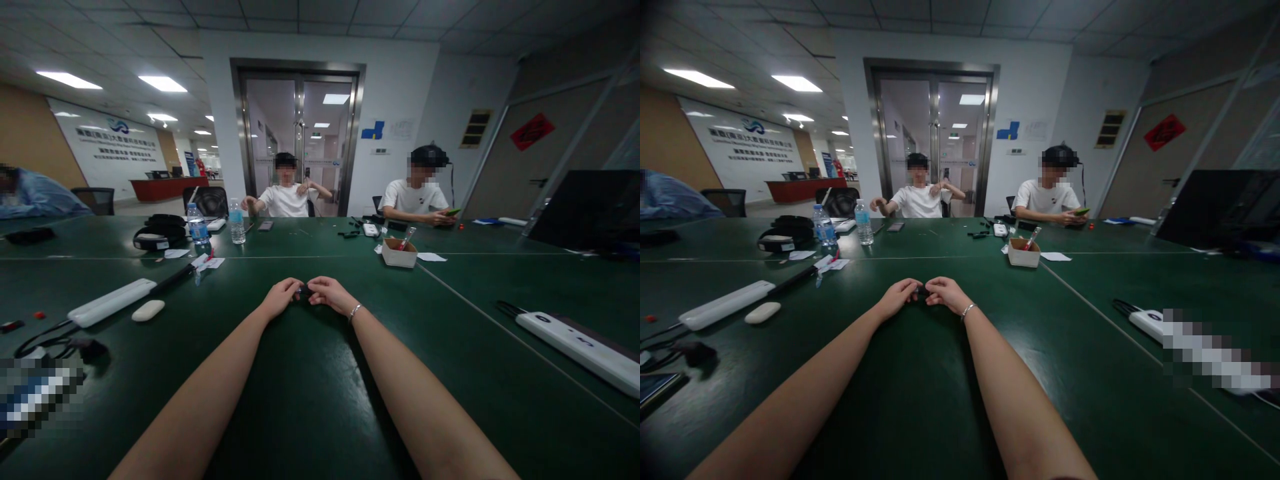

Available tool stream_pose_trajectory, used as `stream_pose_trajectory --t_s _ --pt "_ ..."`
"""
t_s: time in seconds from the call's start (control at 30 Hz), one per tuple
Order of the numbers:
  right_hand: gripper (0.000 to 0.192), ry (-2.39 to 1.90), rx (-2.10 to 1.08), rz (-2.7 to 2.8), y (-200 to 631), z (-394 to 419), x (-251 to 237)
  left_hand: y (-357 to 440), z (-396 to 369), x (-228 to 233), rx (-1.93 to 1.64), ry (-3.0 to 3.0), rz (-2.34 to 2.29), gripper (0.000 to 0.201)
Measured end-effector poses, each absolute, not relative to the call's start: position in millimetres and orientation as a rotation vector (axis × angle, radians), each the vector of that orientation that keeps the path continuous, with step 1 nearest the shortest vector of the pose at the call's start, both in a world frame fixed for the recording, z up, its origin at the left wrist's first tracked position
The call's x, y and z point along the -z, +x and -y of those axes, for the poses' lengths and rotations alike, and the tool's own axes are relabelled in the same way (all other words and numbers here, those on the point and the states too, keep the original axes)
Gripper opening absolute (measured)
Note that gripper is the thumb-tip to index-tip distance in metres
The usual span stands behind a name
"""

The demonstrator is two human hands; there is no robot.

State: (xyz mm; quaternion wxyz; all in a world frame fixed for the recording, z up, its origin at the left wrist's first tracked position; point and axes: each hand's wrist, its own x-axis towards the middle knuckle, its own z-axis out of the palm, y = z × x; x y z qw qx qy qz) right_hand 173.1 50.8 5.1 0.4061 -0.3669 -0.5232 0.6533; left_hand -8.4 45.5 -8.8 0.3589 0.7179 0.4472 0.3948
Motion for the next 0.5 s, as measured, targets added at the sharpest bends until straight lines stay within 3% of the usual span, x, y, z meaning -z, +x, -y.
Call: stream_pose_trajectory --t_s 0.5 --pt "0.006 -0.979 -1.594 1.385 170.0 -50.0 -4.9 -10.0 -40.4 1.4 -1.108 1.866 -1.114 0.030"
